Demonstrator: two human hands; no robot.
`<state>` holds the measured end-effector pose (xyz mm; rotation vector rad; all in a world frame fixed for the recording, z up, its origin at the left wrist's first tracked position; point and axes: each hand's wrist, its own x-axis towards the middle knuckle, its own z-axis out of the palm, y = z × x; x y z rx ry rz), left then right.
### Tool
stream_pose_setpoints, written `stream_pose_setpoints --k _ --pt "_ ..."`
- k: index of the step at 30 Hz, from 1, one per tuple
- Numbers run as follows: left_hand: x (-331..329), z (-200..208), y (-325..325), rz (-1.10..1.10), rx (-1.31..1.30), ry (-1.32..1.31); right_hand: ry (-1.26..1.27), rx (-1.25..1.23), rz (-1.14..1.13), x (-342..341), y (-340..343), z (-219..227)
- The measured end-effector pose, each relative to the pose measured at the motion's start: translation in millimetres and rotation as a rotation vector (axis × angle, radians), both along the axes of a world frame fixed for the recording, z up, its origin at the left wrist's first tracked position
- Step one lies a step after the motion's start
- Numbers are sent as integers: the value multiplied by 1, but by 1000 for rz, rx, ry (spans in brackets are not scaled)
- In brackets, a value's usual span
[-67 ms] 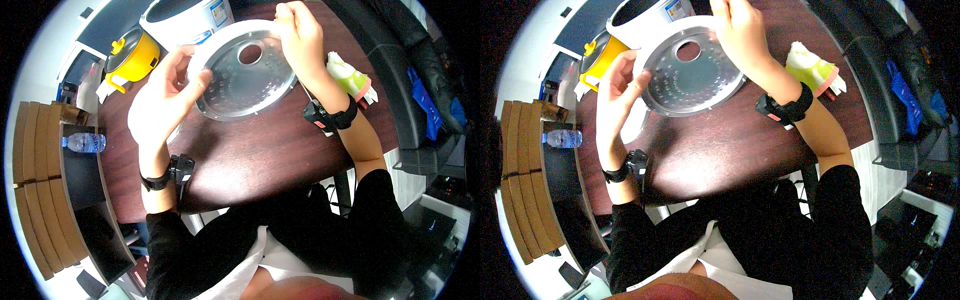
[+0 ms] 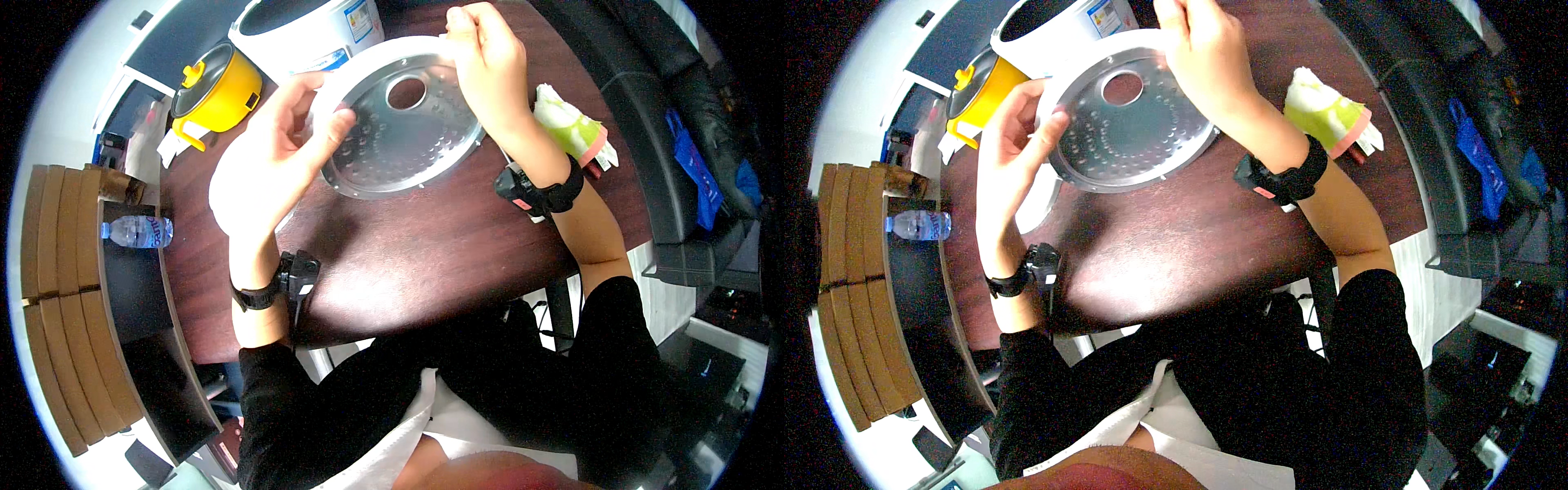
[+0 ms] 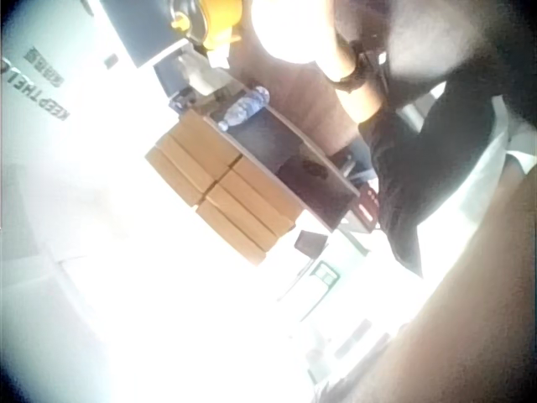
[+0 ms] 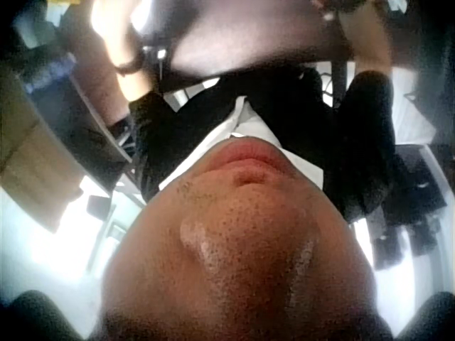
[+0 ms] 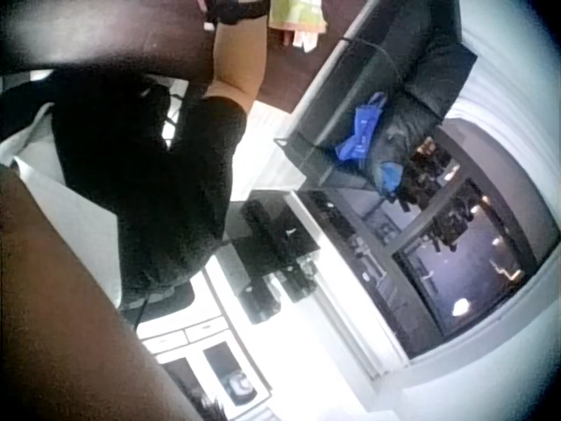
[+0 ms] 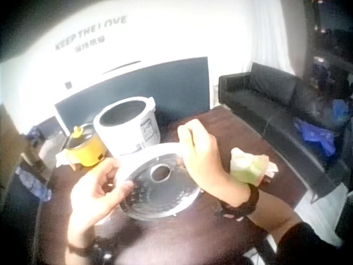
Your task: The person disassembles a white plastic lid, wipes a perforated metal tray with a cloth, and then reassembles the lid by inserting small fasteners into the tray's rim. The person handles the lid, tray, cloth, and fasteners on a wooden table.
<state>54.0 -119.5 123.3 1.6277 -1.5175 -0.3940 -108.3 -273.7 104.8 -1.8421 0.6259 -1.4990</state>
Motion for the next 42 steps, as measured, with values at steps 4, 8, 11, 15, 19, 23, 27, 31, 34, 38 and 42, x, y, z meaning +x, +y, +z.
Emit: stream_pose_setpoints --k 4,8,11,15,19,23,27,31,34,38,42 --pt "5 -3 -3 109 57 -315 -10 -166 -84 5 1 -5" --pt "-1 4 -2 72 145 -149 -8 -283 -100 6 -7 -10" --pt "-1 3 -2 80 143 -113 -5 -209 -52 7 -4 -6" --pt "2 -1 -4 104 115 -106 -51 -227 -50 7 -6 -3" --pt "3 -2 -6 84 67 -9 38 -281 -110 -1 -5 4" --pt "0 -1 -7 76 44 56 53 -110 167 -4 -10 -7" --pt "-5 0 -6 146 126 -65 264 -88 381 -5 6 -7" --pt "-12 2 -2 103 124 -30 239 -83 419 -3 10 -6" --pt "-10 4 2 -50 132 132 220 9 494 -2 12 -5" --pt "-10 -1 2 -253 151 421 246 185 700 -8 14 3" --pt "-16 -4 -1 -269 60 370 269 170 771 -7 11 0"
